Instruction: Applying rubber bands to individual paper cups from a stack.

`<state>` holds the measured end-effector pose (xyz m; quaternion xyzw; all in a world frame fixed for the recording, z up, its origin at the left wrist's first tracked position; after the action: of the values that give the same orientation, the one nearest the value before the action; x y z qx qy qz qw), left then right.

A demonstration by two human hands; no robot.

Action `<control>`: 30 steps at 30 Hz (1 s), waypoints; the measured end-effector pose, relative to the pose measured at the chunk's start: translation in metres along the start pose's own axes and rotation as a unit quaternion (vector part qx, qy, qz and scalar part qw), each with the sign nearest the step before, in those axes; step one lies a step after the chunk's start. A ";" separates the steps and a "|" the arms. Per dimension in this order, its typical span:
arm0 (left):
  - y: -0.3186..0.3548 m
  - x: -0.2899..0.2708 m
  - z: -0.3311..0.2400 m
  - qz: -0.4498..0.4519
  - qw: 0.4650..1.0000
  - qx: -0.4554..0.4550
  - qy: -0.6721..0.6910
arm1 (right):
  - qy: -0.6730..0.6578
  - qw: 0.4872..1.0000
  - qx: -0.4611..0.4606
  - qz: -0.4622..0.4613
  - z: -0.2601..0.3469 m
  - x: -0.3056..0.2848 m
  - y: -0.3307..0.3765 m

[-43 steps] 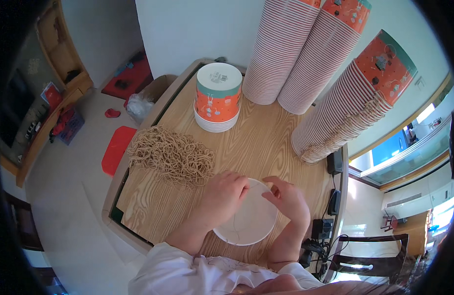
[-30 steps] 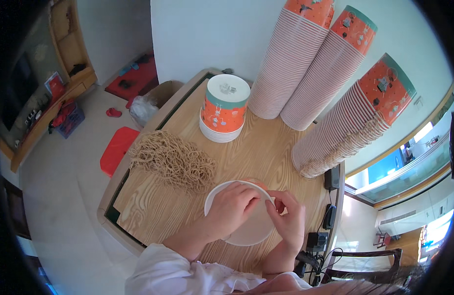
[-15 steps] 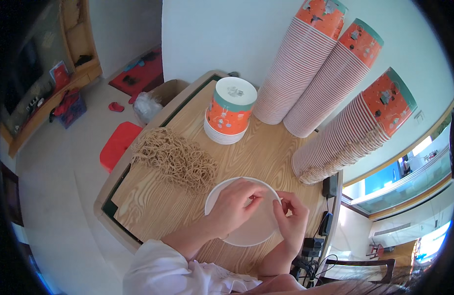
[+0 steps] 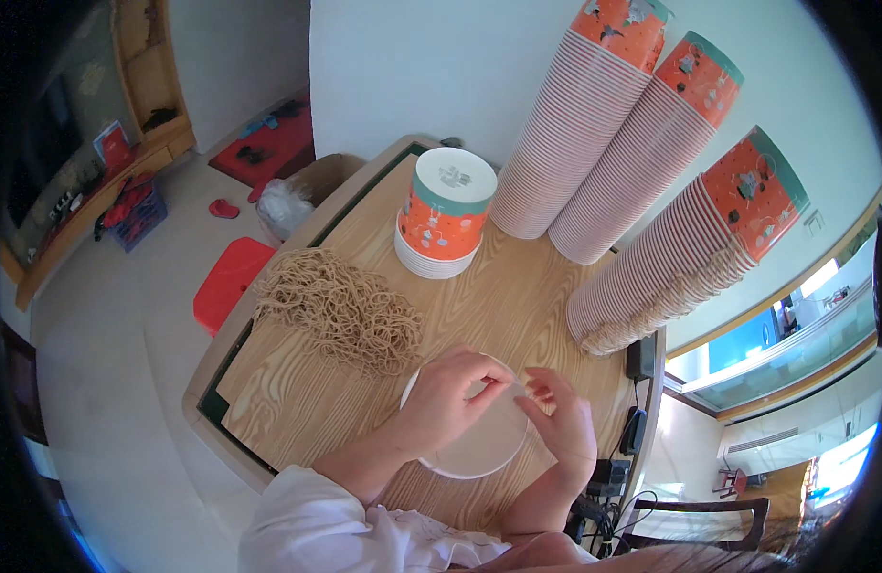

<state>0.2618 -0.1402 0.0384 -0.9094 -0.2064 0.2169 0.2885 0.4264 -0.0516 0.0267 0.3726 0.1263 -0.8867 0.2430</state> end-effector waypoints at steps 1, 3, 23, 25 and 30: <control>-0.001 0.000 -0.001 0.016 1.000 -0.003 0.010 | -0.025 0.996 -0.063 -0.062 0.005 -0.003 0.001; -0.001 -0.001 -0.004 0.031 0.999 -0.009 0.022 | -0.111 0.989 -0.070 -0.062 0.010 -0.005 0.006; 0.007 0.017 0.008 0.066 0.997 0.006 0.036 | -0.124 0.987 -0.071 -0.066 0.013 0.002 0.007; 0.009 0.021 0.010 0.061 0.987 -0.070 0.128 | -0.102 0.989 -0.084 -0.065 0.012 0.003 0.007; 0.008 0.017 0.007 0.079 0.993 -0.039 0.083 | -0.095 0.989 -0.100 -0.059 0.014 0.004 0.005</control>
<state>0.2739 -0.1348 0.0233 -0.9482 -0.1180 0.1544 0.2512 0.4181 -0.0630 0.0328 0.2527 0.2123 -0.9138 0.2367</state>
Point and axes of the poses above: each hand's wrist, its own y-axis away from the middle knuckle, its own x-axis out of the palm, z = x × y, the point moved 3 cm from there along -y, towards the middle knuckle, and after that the axes turned 7 degrees about x, right-handed, at the moved point
